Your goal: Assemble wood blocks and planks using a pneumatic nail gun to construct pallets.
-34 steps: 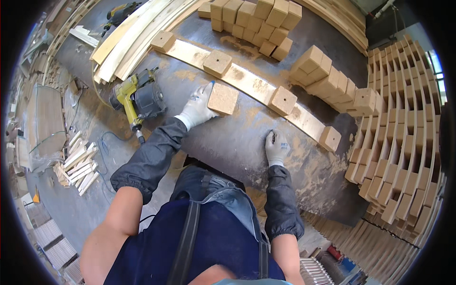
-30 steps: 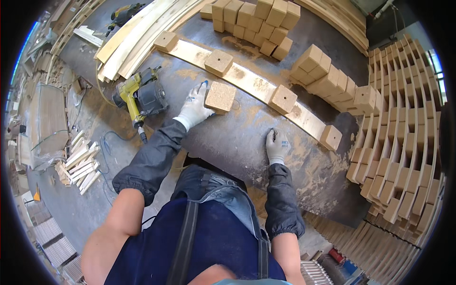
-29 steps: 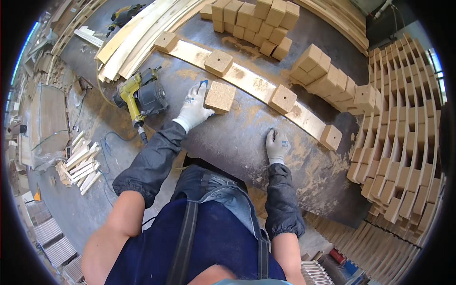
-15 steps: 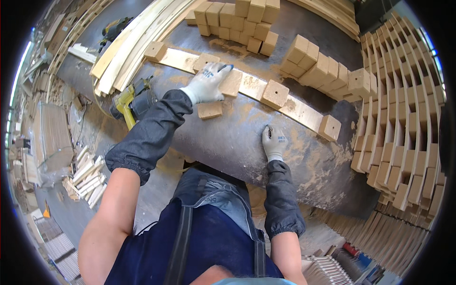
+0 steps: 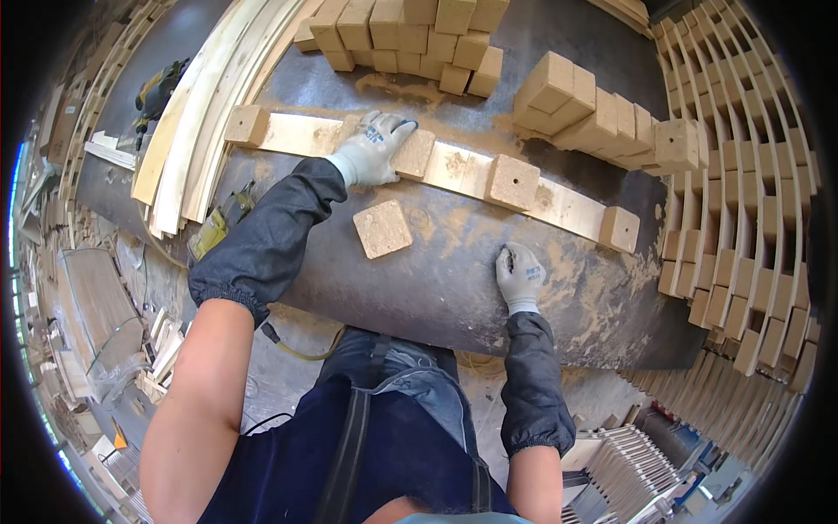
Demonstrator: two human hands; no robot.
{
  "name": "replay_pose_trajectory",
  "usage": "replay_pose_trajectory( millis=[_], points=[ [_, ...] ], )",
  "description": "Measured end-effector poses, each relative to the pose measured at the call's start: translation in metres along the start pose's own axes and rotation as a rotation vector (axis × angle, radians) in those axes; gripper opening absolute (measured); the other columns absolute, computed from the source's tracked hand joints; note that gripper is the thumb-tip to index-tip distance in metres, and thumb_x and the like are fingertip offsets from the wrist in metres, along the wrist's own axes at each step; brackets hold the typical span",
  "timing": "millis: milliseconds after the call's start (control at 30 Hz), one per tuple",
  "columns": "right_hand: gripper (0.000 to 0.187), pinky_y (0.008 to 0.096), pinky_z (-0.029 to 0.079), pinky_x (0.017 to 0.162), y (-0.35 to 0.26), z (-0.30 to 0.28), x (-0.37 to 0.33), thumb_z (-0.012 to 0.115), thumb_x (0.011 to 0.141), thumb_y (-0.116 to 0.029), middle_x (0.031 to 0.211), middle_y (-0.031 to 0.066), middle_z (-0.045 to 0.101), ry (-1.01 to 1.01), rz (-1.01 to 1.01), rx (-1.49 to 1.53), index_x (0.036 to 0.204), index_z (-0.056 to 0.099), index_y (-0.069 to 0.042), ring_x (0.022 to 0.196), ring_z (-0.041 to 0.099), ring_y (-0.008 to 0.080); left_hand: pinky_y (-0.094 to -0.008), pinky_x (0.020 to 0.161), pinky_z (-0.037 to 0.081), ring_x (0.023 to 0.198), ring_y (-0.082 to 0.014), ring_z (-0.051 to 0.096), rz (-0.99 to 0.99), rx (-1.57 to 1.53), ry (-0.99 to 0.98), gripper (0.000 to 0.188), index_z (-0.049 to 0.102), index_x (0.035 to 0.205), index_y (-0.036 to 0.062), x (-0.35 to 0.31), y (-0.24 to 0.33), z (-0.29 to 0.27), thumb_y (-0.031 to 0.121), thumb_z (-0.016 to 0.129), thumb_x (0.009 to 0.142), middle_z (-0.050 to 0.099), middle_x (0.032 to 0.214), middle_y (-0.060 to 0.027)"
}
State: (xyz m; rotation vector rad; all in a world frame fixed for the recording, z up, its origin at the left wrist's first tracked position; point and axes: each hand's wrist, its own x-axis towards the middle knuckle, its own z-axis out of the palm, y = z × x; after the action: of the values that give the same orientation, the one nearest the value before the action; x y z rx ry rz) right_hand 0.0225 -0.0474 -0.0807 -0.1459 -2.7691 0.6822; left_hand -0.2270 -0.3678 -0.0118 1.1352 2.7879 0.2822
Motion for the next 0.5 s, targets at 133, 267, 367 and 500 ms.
replay_pose_trajectory(
  millis=[133, 267, 367, 500],
  points=[
    [0.015, 0.0416, 0.056, 0.079, -0.003, 0.000, 0.001, 0.067, 0.087, -0.018, 0.098, 0.0091, 0.074, -0.029, 0.017, -0.012, 0.100, 0.072, -0.012, 0.093, 0.071, 0.0308, -0.0543, 0.125, 0.022, 0.143, -0.0385, 0.041, 0.012, -0.003, 0.026, 0.098, 0.040, 0.152, 0.0062, -0.005, -0.004, 0.000, 0.035, 0.085, 0.070, 0.048, 0.146, -0.0219],
    [0.015, 0.0425, 0.055, 0.078, -0.011, -0.003, 0.003, 0.066, 0.088, -0.017, 0.094, 0.0108, 0.074, -0.034, -0.022, 0.003, 0.100, 0.072, -0.011, 0.090, 0.071, 0.0322, -0.0541, 0.127, 0.018, 0.147, -0.0395, 0.035, 0.008, 0.028, -0.003, 0.098, 0.039, 0.154, 0.0042, -0.008, -0.005, -0.001, 0.039, 0.082, 0.073, 0.044, 0.152, -0.0226],
    [0.015, 0.0428, 0.055, 0.078, -0.008, -0.003, -0.005, 0.066, 0.089, -0.018, 0.092, 0.0125, 0.073, -0.051, -0.006, -0.018, 0.099, 0.072, -0.009, 0.089, 0.071, 0.0329, -0.0539, 0.128, 0.017, 0.153, -0.0389, 0.027, 0.017, 0.057, 0.010, 0.095, 0.039, 0.154, 0.0048, -0.019, 0.005, 0.001, 0.039, 0.081, 0.076, 0.038, 0.158, -0.0230],
    [0.014, 0.0424, 0.055, 0.077, -0.005, -0.002, -0.006, 0.066, 0.090, -0.018, 0.091, 0.0138, 0.073, -0.065, 0.068, -0.001, 0.098, 0.072, -0.008, 0.086, 0.071, 0.0330, -0.0520, 0.128, 0.016, 0.155, -0.0402, 0.023, -0.113, -0.130, 0.137, 0.087, 0.038, 0.155, 0.0068, -0.059, 0.037, -0.001, 0.038, 0.076, 0.084, 0.036, 0.160, -0.0233]
  ],
)
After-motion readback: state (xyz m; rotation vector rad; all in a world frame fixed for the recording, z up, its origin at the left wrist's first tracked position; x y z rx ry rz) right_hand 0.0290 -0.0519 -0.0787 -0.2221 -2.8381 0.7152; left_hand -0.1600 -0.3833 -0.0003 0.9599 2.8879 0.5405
